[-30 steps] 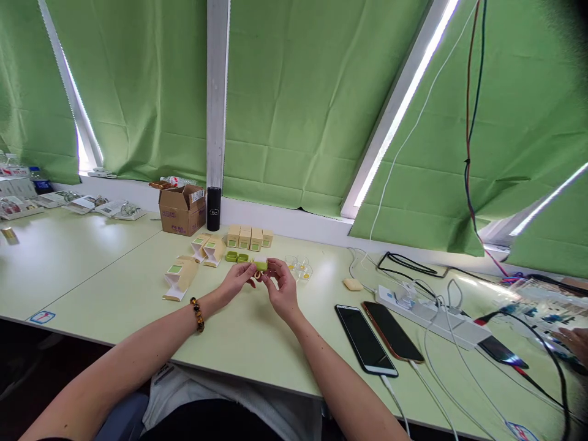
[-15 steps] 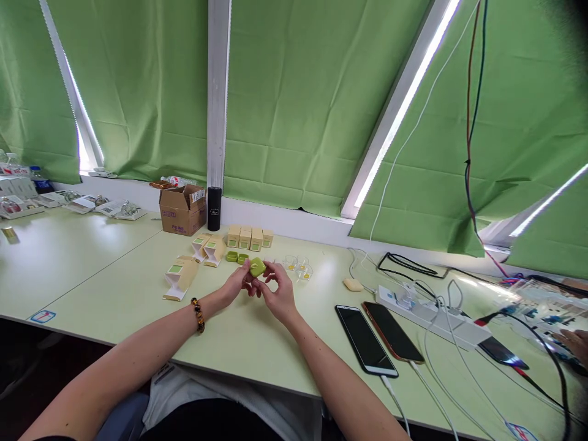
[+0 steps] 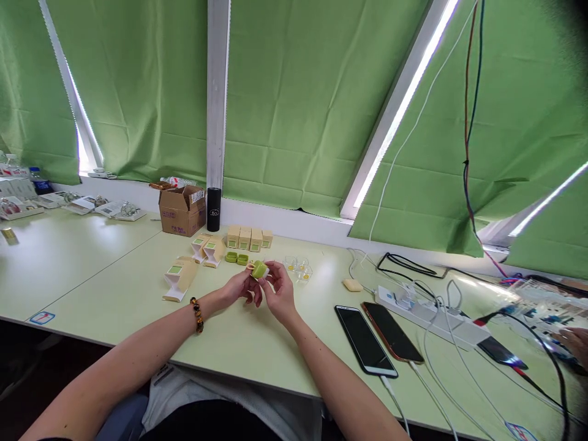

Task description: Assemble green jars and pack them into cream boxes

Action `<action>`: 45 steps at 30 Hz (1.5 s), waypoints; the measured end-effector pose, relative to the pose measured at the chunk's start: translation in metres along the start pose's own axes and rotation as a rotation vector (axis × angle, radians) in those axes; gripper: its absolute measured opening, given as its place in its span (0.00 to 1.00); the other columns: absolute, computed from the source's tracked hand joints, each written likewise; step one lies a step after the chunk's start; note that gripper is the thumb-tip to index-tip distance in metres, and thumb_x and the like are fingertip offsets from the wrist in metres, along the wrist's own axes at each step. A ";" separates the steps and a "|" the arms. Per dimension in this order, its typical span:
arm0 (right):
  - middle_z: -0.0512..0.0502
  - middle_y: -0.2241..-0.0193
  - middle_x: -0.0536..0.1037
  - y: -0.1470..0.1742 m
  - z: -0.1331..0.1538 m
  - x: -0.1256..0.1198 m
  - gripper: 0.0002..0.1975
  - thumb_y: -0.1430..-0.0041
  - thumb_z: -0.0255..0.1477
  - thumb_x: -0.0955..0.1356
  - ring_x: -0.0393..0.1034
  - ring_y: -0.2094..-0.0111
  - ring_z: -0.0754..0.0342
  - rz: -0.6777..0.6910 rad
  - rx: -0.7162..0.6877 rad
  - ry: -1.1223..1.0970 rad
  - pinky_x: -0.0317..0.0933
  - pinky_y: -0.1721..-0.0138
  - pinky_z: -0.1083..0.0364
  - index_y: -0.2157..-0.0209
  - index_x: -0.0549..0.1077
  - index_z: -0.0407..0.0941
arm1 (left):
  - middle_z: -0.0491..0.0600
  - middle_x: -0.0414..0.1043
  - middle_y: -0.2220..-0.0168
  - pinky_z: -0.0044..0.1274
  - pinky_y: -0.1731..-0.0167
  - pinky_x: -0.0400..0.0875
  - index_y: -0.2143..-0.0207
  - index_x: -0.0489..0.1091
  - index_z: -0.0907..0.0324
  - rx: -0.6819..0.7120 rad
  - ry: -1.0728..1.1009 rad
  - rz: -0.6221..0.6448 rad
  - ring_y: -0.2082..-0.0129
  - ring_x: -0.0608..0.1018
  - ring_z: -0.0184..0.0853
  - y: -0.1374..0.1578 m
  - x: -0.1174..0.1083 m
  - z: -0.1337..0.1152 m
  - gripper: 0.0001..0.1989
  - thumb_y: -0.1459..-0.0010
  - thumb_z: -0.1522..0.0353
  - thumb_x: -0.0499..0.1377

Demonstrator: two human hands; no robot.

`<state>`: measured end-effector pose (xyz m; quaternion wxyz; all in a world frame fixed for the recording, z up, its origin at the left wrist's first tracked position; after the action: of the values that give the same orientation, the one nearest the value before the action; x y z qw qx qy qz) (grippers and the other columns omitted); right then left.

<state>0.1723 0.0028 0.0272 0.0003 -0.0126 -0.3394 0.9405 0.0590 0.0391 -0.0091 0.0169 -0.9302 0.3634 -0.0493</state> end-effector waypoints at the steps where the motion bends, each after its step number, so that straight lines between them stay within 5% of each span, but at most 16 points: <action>1: 0.43 0.52 0.76 -0.001 -0.001 -0.001 0.18 0.37 0.35 0.71 0.75 0.53 0.49 -0.017 0.012 -0.010 0.73 0.48 0.47 0.47 0.69 0.49 | 0.52 0.72 0.77 0.23 0.79 0.62 0.72 0.69 0.61 0.017 -0.006 -0.054 0.78 0.75 0.34 0.000 -0.003 -0.001 0.34 0.37 0.40 0.46; 6: 0.45 0.56 0.77 -0.005 -0.009 -0.008 0.20 0.38 0.38 0.72 0.76 0.56 0.50 -0.076 0.070 -0.059 0.73 0.51 0.48 0.47 0.67 0.50 | 0.52 0.76 0.60 0.25 0.67 0.71 0.54 0.68 0.58 0.269 -0.160 -0.390 0.57 0.80 0.40 0.006 -0.024 -0.026 0.16 0.40 0.59 0.61; 10: 0.45 0.57 0.78 -0.007 -0.018 -0.008 0.21 0.39 0.39 0.72 0.75 0.57 0.50 -0.073 0.130 -0.045 0.74 0.53 0.48 0.47 0.68 0.49 | 0.56 0.68 0.39 0.34 0.48 0.69 0.40 0.63 0.51 0.489 -0.455 -0.479 0.38 0.70 0.45 0.019 -0.021 -0.049 0.34 0.49 0.72 0.66; 18: 0.43 0.59 0.81 -0.008 -0.022 -0.006 0.25 0.40 0.40 0.72 0.77 0.60 0.49 -0.002 0.155 -0.049 0.72 0.55 0.47 0.45 0.64 0.49 | 0.54 0.74 0.49 0.34 0.50 0.73 0.49 0.70 0.56 0.470 -0.393 -0.450 0.50 0.77 0.41 0.012 -0.019 -0.045 0.21 0.46 0.67 0.67; 22: 0.44 0.60 0.80 -0.019 -0.028 -0.050 0.17 0.39 0.35 0.68 0.73 0.64 0.49 -0.208 0.192 0.347 0.68 0.59 0.48 0.50 0.71 0.47 | 0.54 0.74 0.49 0.33 0.53 0.75 0.48 0.70 0.56 0.433 -0.328 -0.525 0.51 0.77 0.41 0.007 -0.034 -0.039 0.24 0.48 0.66 0.68; 25: 0.39 0.57 0.76 -0.026 -0.030 -0.090 0.16 0.41 0.27 0.66 0.71 0.57 0.43 -0.322 0.223 0.777 0.65 0.57 0.47 0.52 0.78 0.47 | 0.55 0.74 0.49 0.32 0.54 0.74 0.46 0.70 0.56 0.412 -0.321 -0.567 0.49 0.76 0.41 0.006 -0.041 -0.036 0.25 0.47 0.66 0.68; 31: 0.30 0.55 0.75 -0.029 -0.037 -0.138 0.17 0.49 0.19 0.69 0.66 0.50 0.36 -0.267 0.333 1.324 0.57 0.51 0.41 0.59 0.84 0.44 | 0.56 0.74 0.47 0.31 0.55 0.74 0.45 0.69 0.56 0.406 -0.329 -0.601 0.46 0.75 0.43 0.008 -0.045 -0.035 0.26 0.46 0.66 0.68; 34: 0.29 0.61 0.77 -0.028 -0.041 -0.144 0.06 0.51 0.23 0.72 0.65 0.51 0.36 -0.276 0.373 1.212 0.57 0.51 0.41 0.72 0.83 0.44 | 0.56 0.74 0.48 0.30 0.55 0.74 0.46 0.70 0.57 0.401 -0.290 -0.611 0.46 0.75 0.43 0.007 -0.046 -0.033 0.26 0.47 0.65 0.69; 37: 0.33 0.67 0.78 -0.030 -0.047 -0.141 0.06 0.54 0.30 0.74 0.68 0.55 0.38 -0.300 0.425 0.818 0.59 0.54 0.44 0.81 0.80 0.46 | 0.56 0.75 0.50 0.30 0.56 0.74 0.46 0.70 0.58 0.401 -0.252 -0.616 0.47 0.75 0.43 0.006 -0.048 -0.032 0.27 0.49 0.64 0.70; 41: 0.44 0.76 0.77 -0.038 -0.049 -0.122 0.10 0.56 0.39 0.74 0.67 0.71 0.49 -0.219 0.472 0.498 0.60 0.67 0.50 0.77 0.81 0.46 | 0.56 0.75 0.50 0.29 0.57 0.75 0.47 0.69 0.58 0.400 -0.190 -0.636 0.48 0.76 0.43 0.006 -0.051 -0.032 0.29 0.50 0.62 0.70; 45: 0.53 0.85 0.66 -0.038 -0.042 -0.095 0.18 0.55 0.45 0.74 0.51 0.82 0.59 -0.142 0.457 0.219 0.49 0.78 0.55 0.70 0.82 0.43 | 0.55 0.76 0.50 0.28 0.58 0.75 0.46 0.68 0.58 0.396 -0.150 -0.677 0.49 0.77 0.42 0.010 -0.054 -0.032 0.29 0.49 0.62 0.70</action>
<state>0.2684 0.0579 0.0217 0.1060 -0.0903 -0.1163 0.9834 0.0097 0.0686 0.0180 0.2052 -0.9771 0.0176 -0.0529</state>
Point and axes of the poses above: each hand's wrist, its own y-axis away from the middle knuckle, its own x-axis out of the palm, z = x × y, the point moved 7 cm from there along -y, towards the middle knuckle
